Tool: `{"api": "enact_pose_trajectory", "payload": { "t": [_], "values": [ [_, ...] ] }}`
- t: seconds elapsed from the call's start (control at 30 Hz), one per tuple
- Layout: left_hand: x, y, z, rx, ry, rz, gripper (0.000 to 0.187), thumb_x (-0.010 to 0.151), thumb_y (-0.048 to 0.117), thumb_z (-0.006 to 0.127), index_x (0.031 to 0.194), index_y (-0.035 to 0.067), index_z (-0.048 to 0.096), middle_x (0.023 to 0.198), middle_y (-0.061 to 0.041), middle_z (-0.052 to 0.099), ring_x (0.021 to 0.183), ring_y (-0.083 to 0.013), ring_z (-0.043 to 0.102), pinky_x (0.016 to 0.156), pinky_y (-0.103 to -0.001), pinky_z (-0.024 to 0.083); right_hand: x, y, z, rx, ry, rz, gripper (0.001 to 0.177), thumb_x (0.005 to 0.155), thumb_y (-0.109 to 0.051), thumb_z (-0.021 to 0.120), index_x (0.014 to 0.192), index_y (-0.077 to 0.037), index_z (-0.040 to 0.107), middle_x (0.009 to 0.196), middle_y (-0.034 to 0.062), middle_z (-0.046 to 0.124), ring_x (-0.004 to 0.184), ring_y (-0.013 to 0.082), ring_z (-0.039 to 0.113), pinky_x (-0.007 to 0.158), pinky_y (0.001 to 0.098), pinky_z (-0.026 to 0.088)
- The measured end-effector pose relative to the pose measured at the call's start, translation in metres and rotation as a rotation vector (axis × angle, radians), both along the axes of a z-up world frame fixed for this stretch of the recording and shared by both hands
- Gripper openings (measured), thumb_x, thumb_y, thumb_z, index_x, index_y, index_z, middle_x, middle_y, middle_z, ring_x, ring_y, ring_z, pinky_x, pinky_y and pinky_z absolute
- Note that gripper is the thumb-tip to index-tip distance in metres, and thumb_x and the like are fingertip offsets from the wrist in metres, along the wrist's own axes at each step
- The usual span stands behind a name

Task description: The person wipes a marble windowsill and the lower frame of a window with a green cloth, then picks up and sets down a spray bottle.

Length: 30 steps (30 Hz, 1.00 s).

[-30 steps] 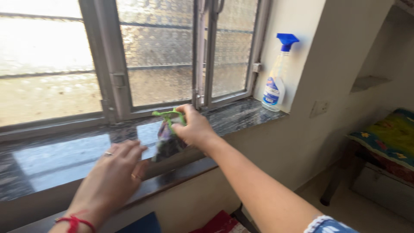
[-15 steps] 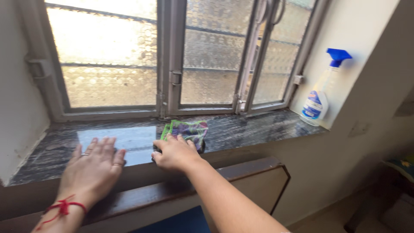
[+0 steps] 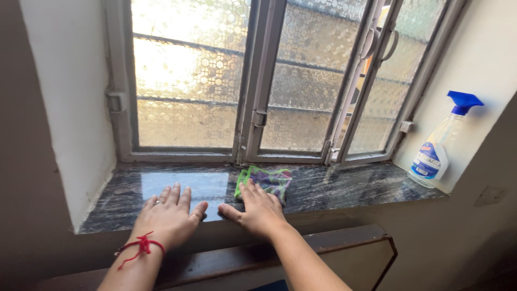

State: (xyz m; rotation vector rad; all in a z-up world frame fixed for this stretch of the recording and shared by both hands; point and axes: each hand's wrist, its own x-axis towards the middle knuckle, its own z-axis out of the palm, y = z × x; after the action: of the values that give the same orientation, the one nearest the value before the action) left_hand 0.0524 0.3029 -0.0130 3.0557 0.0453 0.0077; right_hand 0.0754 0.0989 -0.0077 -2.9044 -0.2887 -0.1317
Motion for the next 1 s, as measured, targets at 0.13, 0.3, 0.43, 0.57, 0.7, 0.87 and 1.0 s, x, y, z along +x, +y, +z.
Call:
{"api": "enact_pose_trajectory", "payload": {
  "t": [0.13,0.3,0.43,0.57,0.7,0.87,1.0],
  "values": [
    [-0.005,0.0,0.001,-0.034,-0.005,0.015,0.079,0.099,0.07,0.017,0.164,0.024,0.015,0.172,-0.002,0.007,0.159,-0.0171,0.006,0.128,-0.041,0.009,0.004,0.0,-0.006,-0.032,0.006,0.006,0.104,0.086,-0.083,0.037,0.162,-0.015,0.02,0.172,0.0091,0.009,0.159,0.0248,0.006,0.126,0.048,0.007],
    [-0.005,-0.002,0.004,-0.035,0.026,0.025,0.079,0.099,0.07,0.017,0.164,0.025,0.014,0.173,0.0,0.006,0.159,-0.0169,0.006,0.128,-0.042,0.006,0.009,-0.001,-0.009,-0.067,0.06,0.008,0.102,0.087,-0.083,0.032,0.164,-0.019,0.015,0.173,0.0053,0.004,0.16,0.0233,0.001,0.126,0.0476,0.004],
    [-0.005,-0.002,0.003,-0.033,0.007,0.026,0.077,0.099,0.068,0.018,0.164,0.026,0.015,0.172,0.0,0.006,0.158,-0.0166,0.007,0.128,-0.043,0.007,0.013,-0.002,-0.01,-0.08,0.065,0.004,0.102,0.087,-0.083,0.031,0.164,-0.018,0.014,0.173,0.0046,0.004,0.16,0.0234,0.0,0.126,0.0479,0.004],
    [-0.005,-0.004,0.003,-0.026,0.008,0.028,0.078,0.099,0.068,0.019,0.164,0.025,0.015,0.172,-0.001,0.006,0.158,-0.0168,0.008,0.128,-0.043,0.007,0.01,-0.002,-0.01,-0.083,0.058,0.009,0.102,0.087,-0.083,0.03,0.164,-0.019,0.014,0.173,0.0047,0.004,0.159,0.0239,0.001,0.126,0.0478,0.004],
    [-0.005,-0.003,0.002,-0.019,-0.017,0.026,0.077,0.099,0.067,0.019,0.164,0.025,0.016,0.172,-0.001,0.008,0.158,-0.0172,0.009,0.127,-0.044,0.008,0.011,-0.002,-0.011,-0.089,0.052,0.007,0.101,0.088,-0.083,0.029,0.164,-0.019,0.015,0.173,0.0049,0.005,0.159,0.0244,0.002,0.127,0.0473,0.004],
    [-0.006,-0.005,0.001,-0.018,-0.02,0.029,0.076,0.099,0.067,0.019,0.163,0.025,0.016,0.172,-0.001,0.008,0.158,-0.0165,0.009,0.127,-0.043,0.008,0.011,-0.004,-0.013,-0.092,0.044,0.016,0.101,0.087,-0.084,0.027,0.164,-0.018,0.015,0.173,0.0052,0.007,0.159,0.0252,0.002,0.126,0.0477,0.004],
    [-0.007,-0.006,0.001,-0.01,-0.037,0.033,0.076,0.1,0.066,0.02,0.163,0.025,0.018,0.172,-0.001,0.009,0.158,-0.0166,0.011,0.127,-0.043,0.01,0.015,-0.004,-0.014,-0.101,0.021,0.021,0.102,0.087,-0.084,0.027,0.163,-0.018,0.016,0.173,0.0052,0.007,0.159,0.0248,0.003,0.126,0.0479,0.005]
  ]
}}
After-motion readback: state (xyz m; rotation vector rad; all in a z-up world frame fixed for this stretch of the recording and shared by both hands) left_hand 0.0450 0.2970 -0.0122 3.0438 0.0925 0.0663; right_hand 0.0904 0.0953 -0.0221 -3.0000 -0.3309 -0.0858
